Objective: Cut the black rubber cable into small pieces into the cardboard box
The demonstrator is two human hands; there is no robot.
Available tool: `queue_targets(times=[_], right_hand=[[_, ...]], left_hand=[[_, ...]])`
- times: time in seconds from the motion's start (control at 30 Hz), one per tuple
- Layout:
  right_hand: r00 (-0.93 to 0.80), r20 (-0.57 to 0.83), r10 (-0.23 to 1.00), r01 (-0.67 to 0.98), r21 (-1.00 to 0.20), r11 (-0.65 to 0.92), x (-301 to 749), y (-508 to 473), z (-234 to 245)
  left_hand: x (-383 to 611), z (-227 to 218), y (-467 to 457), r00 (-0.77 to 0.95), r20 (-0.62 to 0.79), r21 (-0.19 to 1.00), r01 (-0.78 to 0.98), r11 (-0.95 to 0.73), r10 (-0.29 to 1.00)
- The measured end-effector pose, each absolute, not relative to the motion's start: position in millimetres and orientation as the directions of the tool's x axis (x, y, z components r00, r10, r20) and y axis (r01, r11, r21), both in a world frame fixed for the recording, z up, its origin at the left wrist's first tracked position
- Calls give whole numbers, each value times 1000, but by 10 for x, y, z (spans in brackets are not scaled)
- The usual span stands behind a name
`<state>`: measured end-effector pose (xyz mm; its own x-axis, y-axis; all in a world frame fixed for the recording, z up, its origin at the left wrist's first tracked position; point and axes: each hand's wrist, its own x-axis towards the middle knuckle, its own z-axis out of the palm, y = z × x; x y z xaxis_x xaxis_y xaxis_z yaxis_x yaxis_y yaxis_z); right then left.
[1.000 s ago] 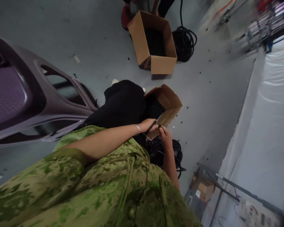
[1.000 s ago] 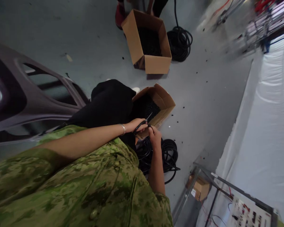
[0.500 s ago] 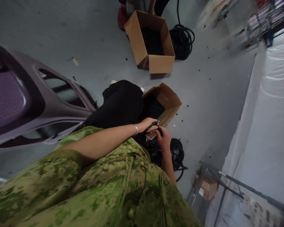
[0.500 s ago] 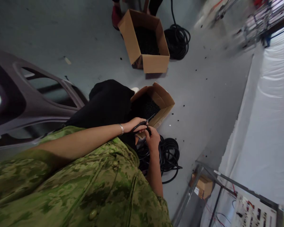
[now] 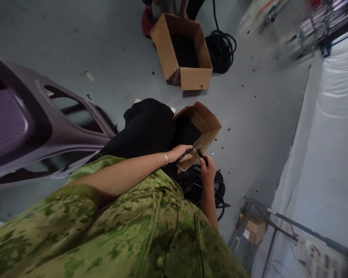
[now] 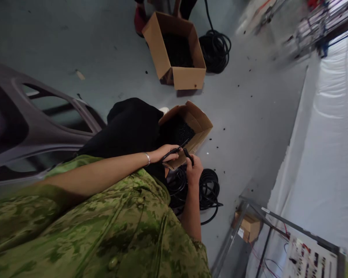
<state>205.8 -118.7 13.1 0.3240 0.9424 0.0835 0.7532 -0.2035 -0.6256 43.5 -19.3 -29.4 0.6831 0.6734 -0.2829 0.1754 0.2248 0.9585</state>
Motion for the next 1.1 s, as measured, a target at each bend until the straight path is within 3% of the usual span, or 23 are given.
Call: queue_targets(times=[0.3, 0.53, 0.7, 0.83, 1.1], right_hand=[[354, 71, 933, 707, -673, -217, 2017, -1172, 109], [361, 74, 930, 710, -668, -223, 2171, -1124, 184], [428, -67, 901, 523, -795, -307, 2285, -1108, 232], [382, -136, 914, 400, -867, -297, 2274, -1085, 266], [298, -153, 942, 367, -893, -261, 2175, -1041, 268]], left_hand=[[464, -306, -198, 691, -237, 957, 289, 40, 683], [392, -125, -215, 679, -181, 970, 244, 14, 712], [383, -109, -216, 662, -179, 979, 196, 63, 728], [361, -92, -195, 696, -199, 980, 150, 132, 690], [311, 5, -168, 780, -122, 974, 213, -76, 613]])
